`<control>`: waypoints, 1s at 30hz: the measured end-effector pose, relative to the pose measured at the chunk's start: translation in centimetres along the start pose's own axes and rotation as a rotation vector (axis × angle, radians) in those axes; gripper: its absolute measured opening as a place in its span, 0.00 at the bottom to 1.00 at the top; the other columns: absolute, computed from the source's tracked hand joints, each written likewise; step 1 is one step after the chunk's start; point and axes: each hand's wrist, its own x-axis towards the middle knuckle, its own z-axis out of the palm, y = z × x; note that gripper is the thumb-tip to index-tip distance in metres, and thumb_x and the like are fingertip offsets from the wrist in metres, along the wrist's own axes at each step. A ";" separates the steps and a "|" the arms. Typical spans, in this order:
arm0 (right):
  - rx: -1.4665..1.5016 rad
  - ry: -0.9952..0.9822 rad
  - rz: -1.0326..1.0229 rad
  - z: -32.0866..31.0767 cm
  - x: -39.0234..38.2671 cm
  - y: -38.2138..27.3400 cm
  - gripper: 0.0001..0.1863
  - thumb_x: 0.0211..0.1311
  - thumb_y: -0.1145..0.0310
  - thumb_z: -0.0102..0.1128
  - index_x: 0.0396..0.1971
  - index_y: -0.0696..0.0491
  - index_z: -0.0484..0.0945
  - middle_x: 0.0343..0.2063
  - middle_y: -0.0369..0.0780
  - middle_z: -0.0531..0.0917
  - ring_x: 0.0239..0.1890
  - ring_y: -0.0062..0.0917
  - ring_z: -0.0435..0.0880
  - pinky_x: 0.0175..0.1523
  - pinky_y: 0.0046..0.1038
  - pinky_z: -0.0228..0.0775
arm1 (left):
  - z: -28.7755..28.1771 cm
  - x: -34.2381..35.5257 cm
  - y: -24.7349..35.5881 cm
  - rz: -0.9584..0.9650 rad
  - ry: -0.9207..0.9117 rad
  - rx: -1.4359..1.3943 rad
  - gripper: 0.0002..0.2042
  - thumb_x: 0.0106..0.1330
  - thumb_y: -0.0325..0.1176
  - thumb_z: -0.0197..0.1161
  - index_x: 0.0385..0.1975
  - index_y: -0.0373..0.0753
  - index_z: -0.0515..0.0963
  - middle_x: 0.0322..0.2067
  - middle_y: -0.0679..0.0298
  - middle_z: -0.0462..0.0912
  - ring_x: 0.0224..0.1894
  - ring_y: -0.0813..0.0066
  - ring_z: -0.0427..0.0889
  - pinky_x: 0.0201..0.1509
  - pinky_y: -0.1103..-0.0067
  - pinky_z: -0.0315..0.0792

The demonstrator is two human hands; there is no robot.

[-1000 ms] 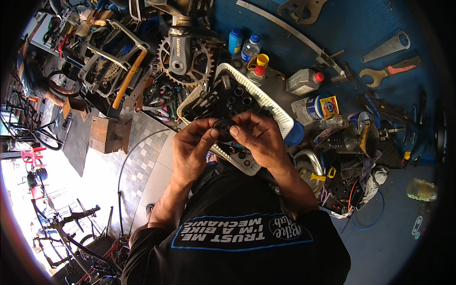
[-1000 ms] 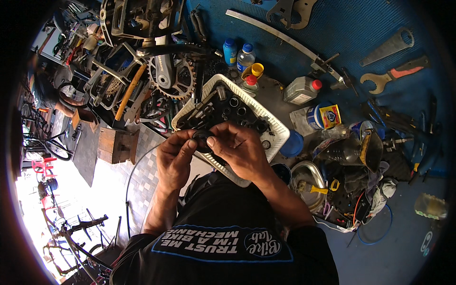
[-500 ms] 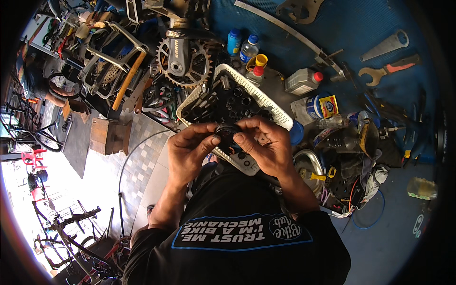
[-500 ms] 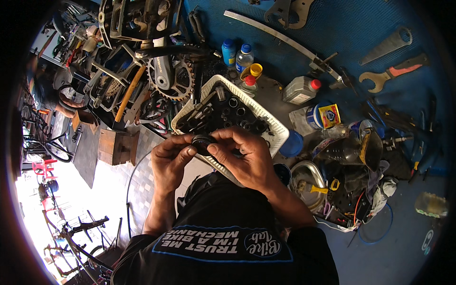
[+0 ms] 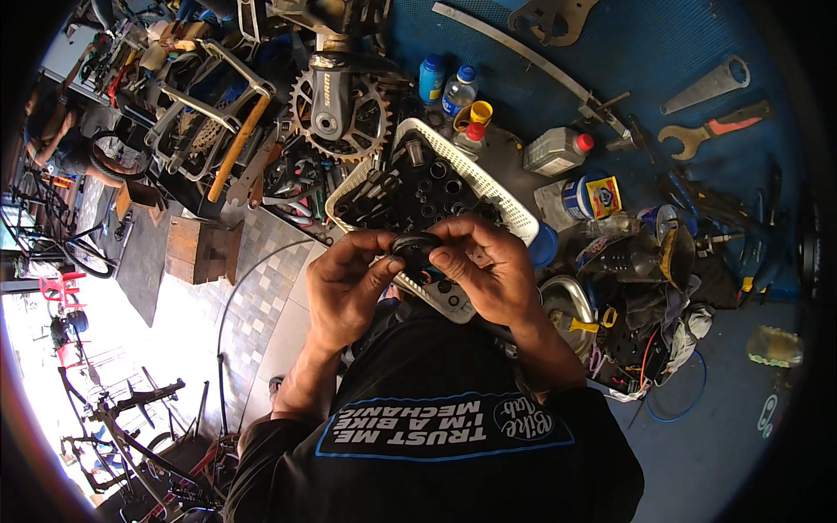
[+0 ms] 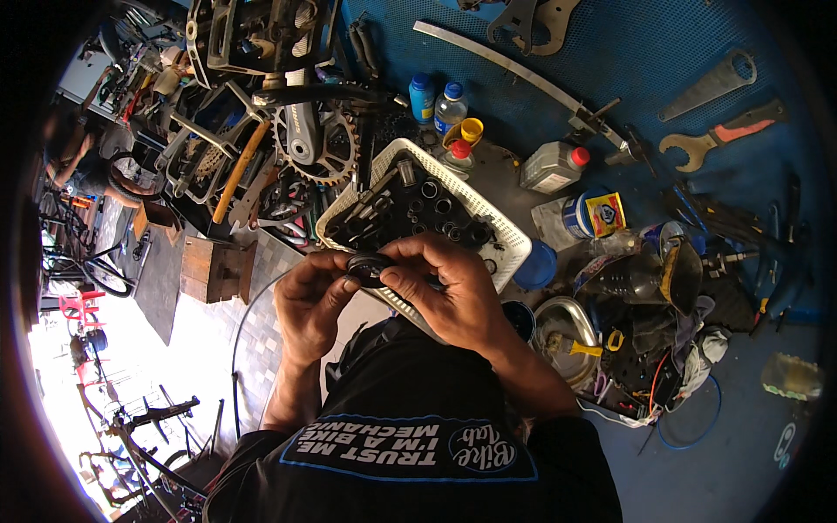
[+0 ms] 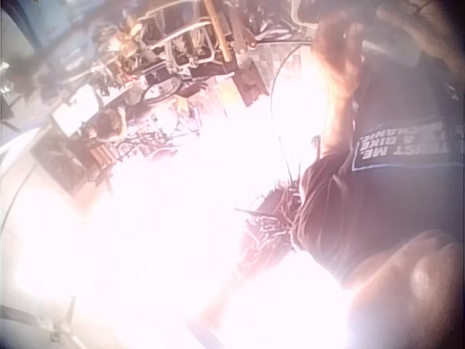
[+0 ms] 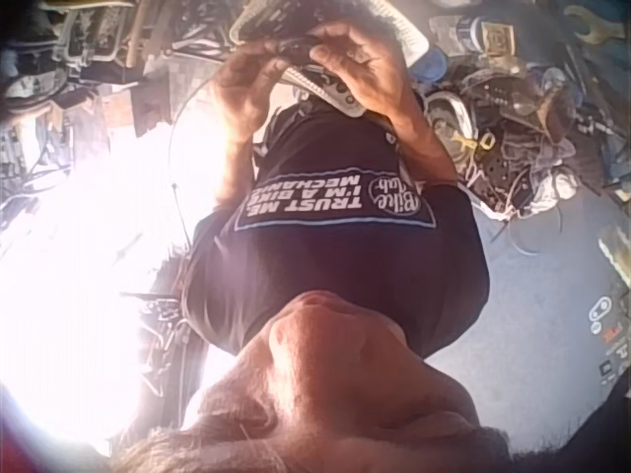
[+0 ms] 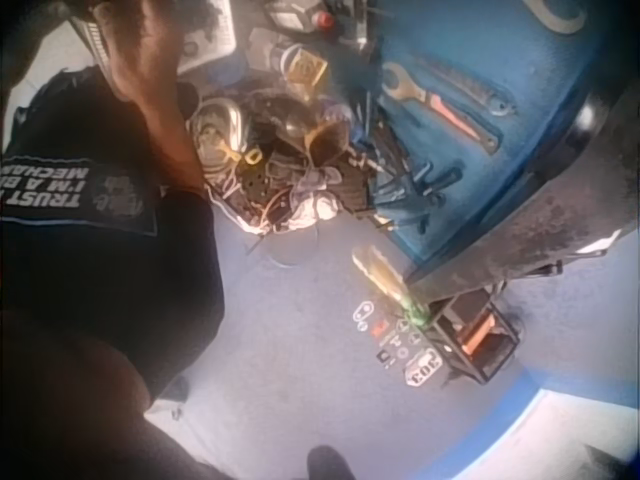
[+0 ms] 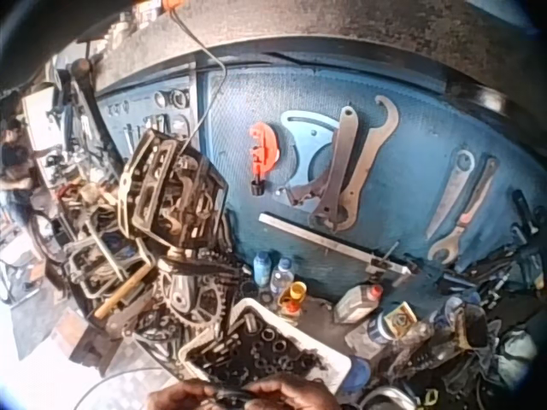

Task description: The person handles small bicycle parts at a cluttered workbench, picking up and inspecting a black ring-shaped component. They use a small tool to scrape or clean the inner surface of the ring, then place it back into a parts tray. The person continues to manipulate similar small components throughout the clip.

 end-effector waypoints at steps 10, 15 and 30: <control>-0.214 0.059 -0.036 0.4 -0.6 -0.3 0.11 0.72 0.73 0.65 0.49 0.60 0.78 0.38 0.44 0.87 0.40 0.25 0.88 0.45 0.26 0.78 | 0.6 -0.1 0.6 -0.004 -0.022 0.063 0.11 0.72 0.20 0.66 0.51 0.27 0.78 0.41 0.59 0.87 0.34 0.83 0.80 0.37 0.84 0.75; -0.306 0.085 -0.121 0.3 -0.5 -0.4 0.11 0.73 0.72 0.64 0.50 0.60 0.78 0.37 0.46 0.86 0.38 0.29 0.88 0.43 0.28 0.77 | 0.9 -0.1 0.4 0.020 -0.049 0.094 0.11 0.71 0.21 0.66 0.51 0.28 0.79 0.41 0.60 0.86 0.33 0.83 0.80 0.36 0.85 0.75; -0.808 0.112 -0.847 -1.7 0.9 2.0 0.20 0.55 0.72 0.76 0.49 0.54 0.81 0.42 0.42 0.85 0.39 0.35 0.86 0.40 0.34 0.80 | 0.8 1.0 -1.4 -0.192 -0.086 -0.382 0.14 0.76 0.33 0.63 0.52 0.29 0.79 0.49 0.52 0.86 0.49 0.63 0.86 0.55 0.69 0.81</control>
